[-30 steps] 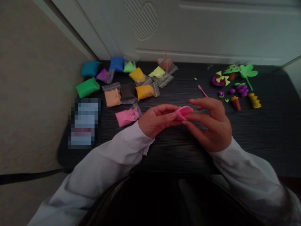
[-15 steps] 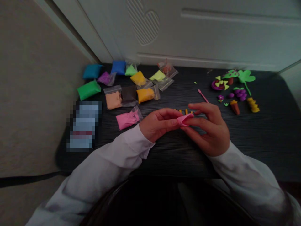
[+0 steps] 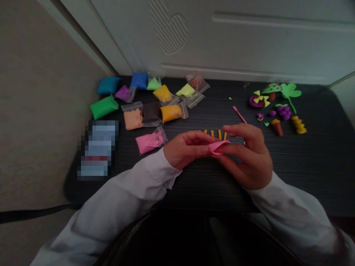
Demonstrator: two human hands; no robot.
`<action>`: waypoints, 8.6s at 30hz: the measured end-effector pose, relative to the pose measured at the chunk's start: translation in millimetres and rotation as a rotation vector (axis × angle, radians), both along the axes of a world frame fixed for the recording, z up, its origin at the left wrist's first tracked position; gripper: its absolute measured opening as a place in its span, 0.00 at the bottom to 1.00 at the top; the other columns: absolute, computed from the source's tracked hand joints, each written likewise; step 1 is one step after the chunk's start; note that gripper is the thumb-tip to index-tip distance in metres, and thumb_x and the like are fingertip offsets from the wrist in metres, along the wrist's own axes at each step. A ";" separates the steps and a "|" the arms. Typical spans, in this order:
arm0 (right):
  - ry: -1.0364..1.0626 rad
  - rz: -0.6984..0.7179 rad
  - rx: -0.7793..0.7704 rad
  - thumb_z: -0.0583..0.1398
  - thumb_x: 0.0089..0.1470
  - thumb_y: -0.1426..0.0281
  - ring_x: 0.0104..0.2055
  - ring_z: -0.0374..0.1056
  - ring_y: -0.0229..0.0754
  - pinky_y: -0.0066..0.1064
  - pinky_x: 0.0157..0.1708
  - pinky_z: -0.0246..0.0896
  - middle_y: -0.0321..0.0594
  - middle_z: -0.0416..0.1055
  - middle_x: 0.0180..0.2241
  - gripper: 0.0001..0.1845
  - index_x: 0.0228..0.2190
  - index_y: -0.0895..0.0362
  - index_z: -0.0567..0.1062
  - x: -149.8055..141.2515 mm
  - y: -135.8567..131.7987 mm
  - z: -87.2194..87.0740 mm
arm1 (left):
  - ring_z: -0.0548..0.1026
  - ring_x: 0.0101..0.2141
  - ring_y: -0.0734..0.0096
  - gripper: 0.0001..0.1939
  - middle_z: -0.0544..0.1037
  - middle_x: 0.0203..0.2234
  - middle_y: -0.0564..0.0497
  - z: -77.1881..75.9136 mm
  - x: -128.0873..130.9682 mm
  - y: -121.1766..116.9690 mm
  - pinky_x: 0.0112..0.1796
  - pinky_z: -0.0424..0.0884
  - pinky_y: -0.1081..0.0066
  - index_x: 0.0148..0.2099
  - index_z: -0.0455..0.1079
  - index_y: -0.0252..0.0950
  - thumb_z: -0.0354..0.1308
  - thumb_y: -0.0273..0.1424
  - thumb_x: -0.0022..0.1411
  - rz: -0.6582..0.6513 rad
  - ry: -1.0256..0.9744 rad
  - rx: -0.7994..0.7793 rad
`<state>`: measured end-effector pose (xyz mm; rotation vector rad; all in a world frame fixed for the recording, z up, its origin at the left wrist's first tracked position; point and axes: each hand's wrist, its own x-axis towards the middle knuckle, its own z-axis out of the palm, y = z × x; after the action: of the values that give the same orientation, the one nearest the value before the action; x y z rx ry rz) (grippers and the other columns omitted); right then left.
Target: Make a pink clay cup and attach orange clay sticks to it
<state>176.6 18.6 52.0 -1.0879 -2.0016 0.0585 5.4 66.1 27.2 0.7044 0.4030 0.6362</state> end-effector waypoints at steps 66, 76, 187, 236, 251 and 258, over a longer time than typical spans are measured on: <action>-0.017 -0.047 -0.045 0.62 0.44 0.73 0.46 0.62 0.46 0.43 0.43 0.62 0.43 0.67 0.42 0.06 0.28 0.54 0.71 -4.5 1.7 -1.6 | 0.75 0.32 0.79 0.11 0.78 0.30 0.55 0.5 4.8 -0.4 0.36 0.70 0.78 0.35 0.74 0.36 0.61 0.20 0.48 0.142 0.015 -0.090; -0.028 -0.067 -0.037 0.62 0.45 0.72 0.46 0.62 0.46 0.44 0.45 0.61 0.42 0.67 0.43 0.06 0.29 0.54 0.71 -4.0 1.3 -1.9 | 0.75 0.31 0.79 0.10 0.78 0.29 0.55 0.7 5.6 -0.6 0.35 0.72 0.78 0.35 0.73 0.35 0.59 0.19 0.49 0.183 0.020 -0.052; 0.093 -0.093 -0.193 0.63 0.43 0.69 0.47 0.61 0.47 0.42 0.42 0.62 0.43 0.64 0.46 0.10 0.32 0.54 0.73 -1.6 3.5 -6.4 | 0.75 0.32 0.75 0.12 0.79 0.33 0.52 -3.6 4.7 0.0 0.35 0.71 0.73 0.37 0.74 0.38 0.63 0.25 0.46 0.162 0.154 -0.008; 0.041 -0.066 -0.156 0.61 0.44 0.74 0.48 0.61 0.46 0.43 0.44 0.61 0.44 0.65 0.46 0.09 0.32 0.55 0.72 0.0 1.6 -3.1 | 0.75 0.28 0.76 0.12 0.77 0.28 0.53 1.0 2.8 0.9 0.34 0.71 0.73 0.40 0.70 0.37 0.60 0.27 0.51 0.136 0.138 -0.055; 0.026 -0.051 -0.146 0.61 0.45 0.74 0.47 0.61 0.46 0.43 0.43 0.61 0.44 0.66 0.45 0.08 0.31 0.54 0.72 -2.6 1.8 -1.6 | 0.74 0.30 0.76 0.14 0.77 0.29 0.54 -2.1 5.6 -0.7 0.33 0.70 0.74 0.37 0.69 0.35 0.64 0.23 0.44 0.171 0.156 -0.016; 0.032 -0.055 -0.131 0.60 0.46 0.73 0.46 0.62 0.46 0.44 0.42 0.62 0.42 0.66 0.44 0.08 0.32 0.52 0.71 -2.3 1.4 -0.4 | 0.74 0.30 0.77 0.15 0.77 0.29 0.55 -2.5 6.0 -1.1 0.32 0.70 0.75 0.37 0.70 0.36 0.64 0.22 0.44 0.187 0.134 0.021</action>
<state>174.3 20.1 51.6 -1.2169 -1.9605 0.1795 11.4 64.9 24.7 0.7366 0.5921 0.7724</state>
